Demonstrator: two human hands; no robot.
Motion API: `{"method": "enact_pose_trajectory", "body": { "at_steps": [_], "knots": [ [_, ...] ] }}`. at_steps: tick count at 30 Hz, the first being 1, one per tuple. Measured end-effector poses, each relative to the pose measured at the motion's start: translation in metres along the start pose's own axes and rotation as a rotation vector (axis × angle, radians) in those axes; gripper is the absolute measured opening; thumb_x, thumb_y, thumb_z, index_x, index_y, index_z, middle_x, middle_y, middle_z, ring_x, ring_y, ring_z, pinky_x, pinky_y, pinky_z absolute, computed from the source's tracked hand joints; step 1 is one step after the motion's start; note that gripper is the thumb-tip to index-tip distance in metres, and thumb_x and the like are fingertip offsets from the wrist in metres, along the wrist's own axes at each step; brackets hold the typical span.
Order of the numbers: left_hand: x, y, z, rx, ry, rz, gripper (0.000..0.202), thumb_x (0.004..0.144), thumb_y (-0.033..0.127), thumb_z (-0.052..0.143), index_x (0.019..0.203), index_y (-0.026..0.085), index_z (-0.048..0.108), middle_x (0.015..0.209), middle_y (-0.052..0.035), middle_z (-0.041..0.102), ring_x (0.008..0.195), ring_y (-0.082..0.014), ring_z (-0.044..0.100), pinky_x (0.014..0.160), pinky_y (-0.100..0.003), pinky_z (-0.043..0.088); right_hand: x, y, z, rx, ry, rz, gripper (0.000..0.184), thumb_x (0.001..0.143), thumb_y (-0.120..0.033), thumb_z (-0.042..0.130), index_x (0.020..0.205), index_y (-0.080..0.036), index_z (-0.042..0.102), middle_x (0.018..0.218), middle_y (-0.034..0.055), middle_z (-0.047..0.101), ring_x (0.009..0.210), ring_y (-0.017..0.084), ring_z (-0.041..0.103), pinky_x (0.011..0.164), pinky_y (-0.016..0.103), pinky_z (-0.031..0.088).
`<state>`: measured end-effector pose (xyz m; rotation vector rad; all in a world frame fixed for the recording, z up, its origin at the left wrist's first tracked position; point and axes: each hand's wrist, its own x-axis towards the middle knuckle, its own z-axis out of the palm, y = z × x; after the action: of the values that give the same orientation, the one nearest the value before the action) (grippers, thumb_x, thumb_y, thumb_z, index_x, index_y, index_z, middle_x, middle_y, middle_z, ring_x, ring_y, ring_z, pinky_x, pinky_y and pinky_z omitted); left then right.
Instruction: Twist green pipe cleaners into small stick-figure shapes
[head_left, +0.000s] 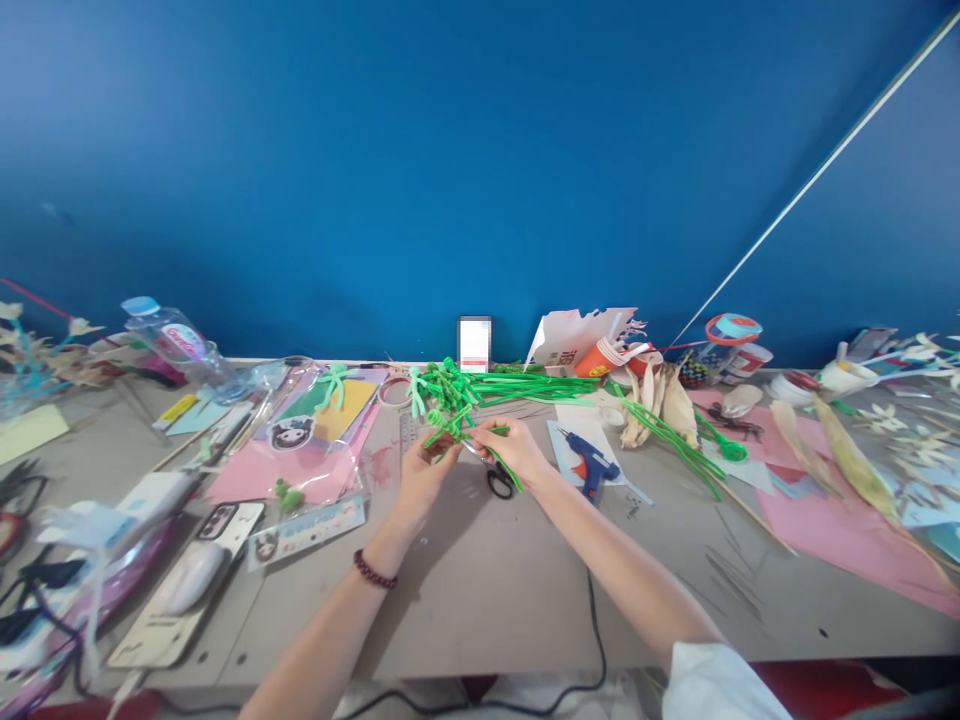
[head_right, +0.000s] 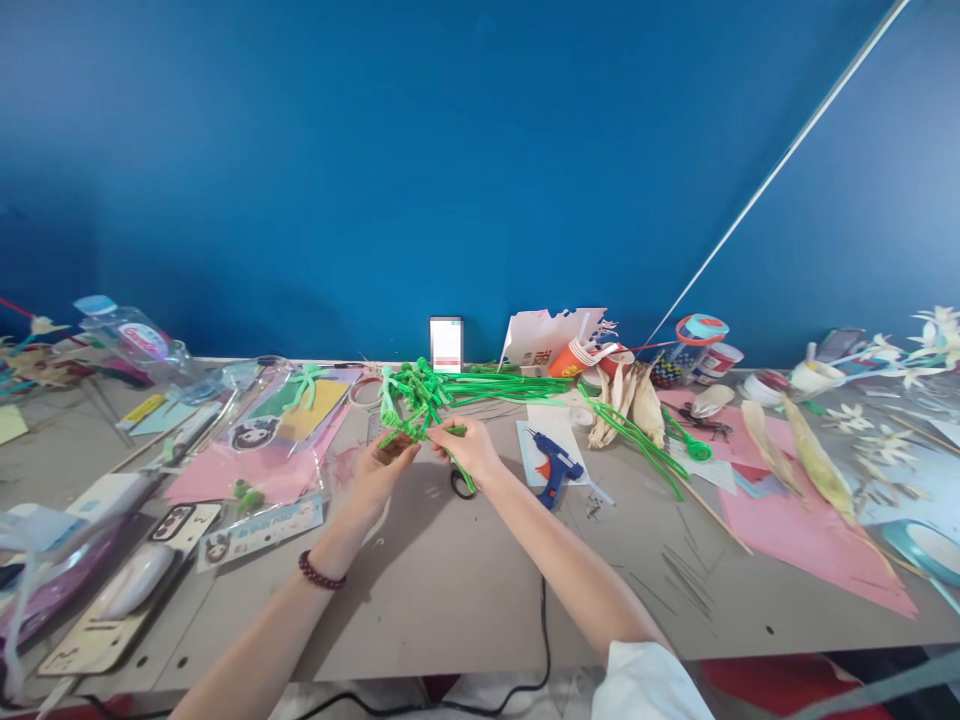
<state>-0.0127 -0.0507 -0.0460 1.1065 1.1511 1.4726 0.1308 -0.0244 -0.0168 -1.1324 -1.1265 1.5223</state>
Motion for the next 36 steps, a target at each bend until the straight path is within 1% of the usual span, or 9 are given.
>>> {"method": "enact_pose_trajectory", "body": {
  "at_steps": [3,6,9,14,19,24,27,33,36],
  "knots": [
    [-0.001,-0.002,0.000,0.083,0.064,0.073,0.030,0.063,0.028,0.072,0.088,0.018,0.059,0.073,-0.0005,0.061,0.070,-0.0144,0.056,0.069,-0.027,0.043,0.000,0.002,0.001,0.031,-0.024,0.049,0.034,0.055,-0.042,0.076,0.061,-0.014,0.057,0.050,-0.0001,0.058,0.044,0.009,0.052,0.041,0.020,0.038],
    [-0.004,-0.001,-0.001,0.137,0.185,0.168,0.054,0.066,0.028,0.071,0.114,0.021,0.047,0.072,0.0019,0.059,0.071,-0.0146,0.056,0.074,-0.028,0.042,0.001,0.004,0.002,0.090,-0.026,0.126,0.034,0.054,-0.039,0.078,0.062,-0.014,0.057,0.051,0.0000,0.058,0.044,0.009,0.052,0.040,0.020,0.039],
    [-0.007,0.001,-0.004,0.244,0.247,0.260,0.046,0.066,0.031,0.071,0.106,0.022,0.051,0.075,0.0004,0.059,0.075,-0.0169,0.056,0.077,-0.029,0.041,0.001,0.004,0.003,0.171,-0.029,0.198,0.032,0.053,-0.035,0.079,0.063,-0.014,0.057,0.052,-0.0003,0.058,0.043,0.008,0.051,0.040,0.019,0.038],
    [-0.005,-0.002,-0.011,0.492,0.083,0.363,0.013,0.070,0.030,0.069,0.081,0.025,0.067,0.082,-0.0050,0.065,0.083,-0.0232,0.057,0.083,-0.034,0.036,0.000,0.002,0.004,0.202,-0.046,0.219,0.028,0.056,-0.031,0.079,0.062,-0.014,0.057,0.053,-0.0008,0.058,0.044,0.007,0.051,0.040,0.018,0.038],
    [-0.001,-0.007,-0.016,0.669,0.041,0.527,0.012,0.077,0.024,0.060,0.085,0.026,0.069,0.089,-0.0077,0.068,0.088,-0.0247,0.058,0.083,-0.037,0.034,0.002,0.006,0.003,0.155,-0.038,0.211,0.029,0.055,-0.032,0.079,0.063,-0.014,0.057,0.053,-0.0006,0.059,0.045,0.008,0.053,0.040,0.018,0.039],
    [0.005,-0.007,-0.026,0.835,-0.152,0.682,0.021,0.081,0.017,0.052,0.091,0.026,0.068,0.091,-0.0078,0.069,0.088,-0.0240,0.058,0.085,-0.039,0.032,0.002,0.000,-0.003,0.072,-0.058,0.186,0.033,0.053,-0.036,0.079,0.062,-0.014,0.056,0.050,-0.0008,0.059,0.044,0.008,0.052,0.041,0.019,0.039],
    [0.006,-0.006,-0.027,0.890,-0.190,0.736,0.024,0.081,0.015,0.050,0.094,0.026,0.067,0.094,-0.0078,0.068,0.090,-0.0237,0.057,0.088,-0.040,0.032,-0.002,-0.009,-0.007,-0.002,-0.113,0.186,0.034,0.053,-0.038,0.079,0.062,-0.014,0.057,0.052,0.0004,0.060,0.045,0.009,0.053,0.043,0.020,0.041],
    [-0.003,0.000,-0.018,0.891,-0.036,0.760,0.013,0.079,0.024,0.057,0.089,0.021,0.066,0.088,-0.0072,0.067,0.084,-0.0222,0.057,0.083,-0.038,0.037,0.001,-0.016,-0.017,-0.064,-0.182,0.115,0.037,0.056,-0.044,0.077,0.064,-0.013,0.058,0.056,0.0004,0.060,0.049,0.009,0.054,0.046,0.020,0.043],
    [-0.007,0.007,-0.016,0.718,0.078,0.687,0.018,0.078,0.029,0.057,0.092,0.019,0.062,0.093,-0.0079,0.063,0.091,-0.0223,0.055,0.085,-0.037,0.039,0.005,-0.015,-0.025,-0.138,-0.213,0.096,0.036,0.058,-0.044,0.076,0.064,-0.014,0.058,0.055,0.0001,0.060,0.050,0.010,0.055,0.046,0.021,0.043]
  ]
}}
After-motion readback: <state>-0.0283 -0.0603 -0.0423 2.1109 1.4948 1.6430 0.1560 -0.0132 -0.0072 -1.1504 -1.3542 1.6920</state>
